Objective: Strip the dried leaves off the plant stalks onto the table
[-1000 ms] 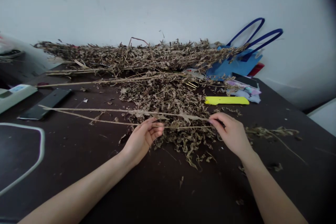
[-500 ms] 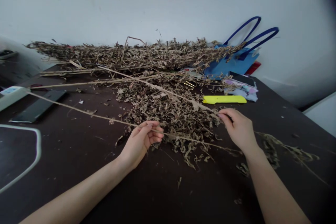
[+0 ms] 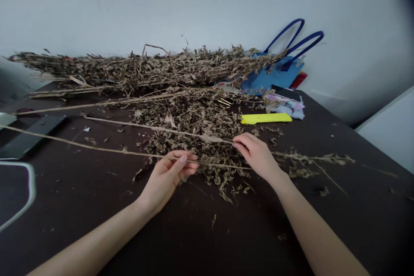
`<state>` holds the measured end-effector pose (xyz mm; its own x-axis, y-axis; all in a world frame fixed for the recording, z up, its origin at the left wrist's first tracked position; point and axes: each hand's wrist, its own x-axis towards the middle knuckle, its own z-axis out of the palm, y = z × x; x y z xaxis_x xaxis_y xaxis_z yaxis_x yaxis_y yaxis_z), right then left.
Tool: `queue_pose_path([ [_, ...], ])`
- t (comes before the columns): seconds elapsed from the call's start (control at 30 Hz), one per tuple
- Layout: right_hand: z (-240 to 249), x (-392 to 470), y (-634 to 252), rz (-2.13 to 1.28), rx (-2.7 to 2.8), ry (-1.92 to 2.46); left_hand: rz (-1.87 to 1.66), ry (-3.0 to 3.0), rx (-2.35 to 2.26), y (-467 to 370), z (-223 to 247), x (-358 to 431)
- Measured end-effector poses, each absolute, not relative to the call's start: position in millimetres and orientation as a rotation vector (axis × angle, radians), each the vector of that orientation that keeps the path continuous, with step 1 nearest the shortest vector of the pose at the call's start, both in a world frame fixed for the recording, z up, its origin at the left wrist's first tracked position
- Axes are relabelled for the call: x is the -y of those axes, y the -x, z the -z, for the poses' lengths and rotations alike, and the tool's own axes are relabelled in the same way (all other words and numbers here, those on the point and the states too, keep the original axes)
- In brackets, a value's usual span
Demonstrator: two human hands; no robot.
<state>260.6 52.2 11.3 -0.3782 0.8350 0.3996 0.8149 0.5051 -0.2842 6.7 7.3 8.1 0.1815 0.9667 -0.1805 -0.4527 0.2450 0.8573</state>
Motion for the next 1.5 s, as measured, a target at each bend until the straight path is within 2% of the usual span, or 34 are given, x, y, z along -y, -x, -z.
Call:
queue_pose_path([
  [0.17,-35,-31,-270,0.029,2.217,1.305,-1.256,-0.752,-0.832,3,-4,-16],
  [0.3,-49,-21,-299,-0.14,2.36,1.482,-1.313,-0.703,-0.842,8,-5,-23],
  [0.53,-38,-25,-342,-0.306,2.514,1.79,-1.324,-0.724,-0.852,8,-4,-25],
  [0.9,-14,-47,-383,0.038,2.301,1.987,-1.371,-0.776,-0.877,10,-11,-25],
  [1.4,0,-61,-403,0.08,2.254,1.89,-1.632,-0.703,-0.927,28,-17,-40],
  [1.5,-9,-56,-400,-0.007,2.222,1.88,-1.634,-0.721,-0.9,28,-17,-40],
])
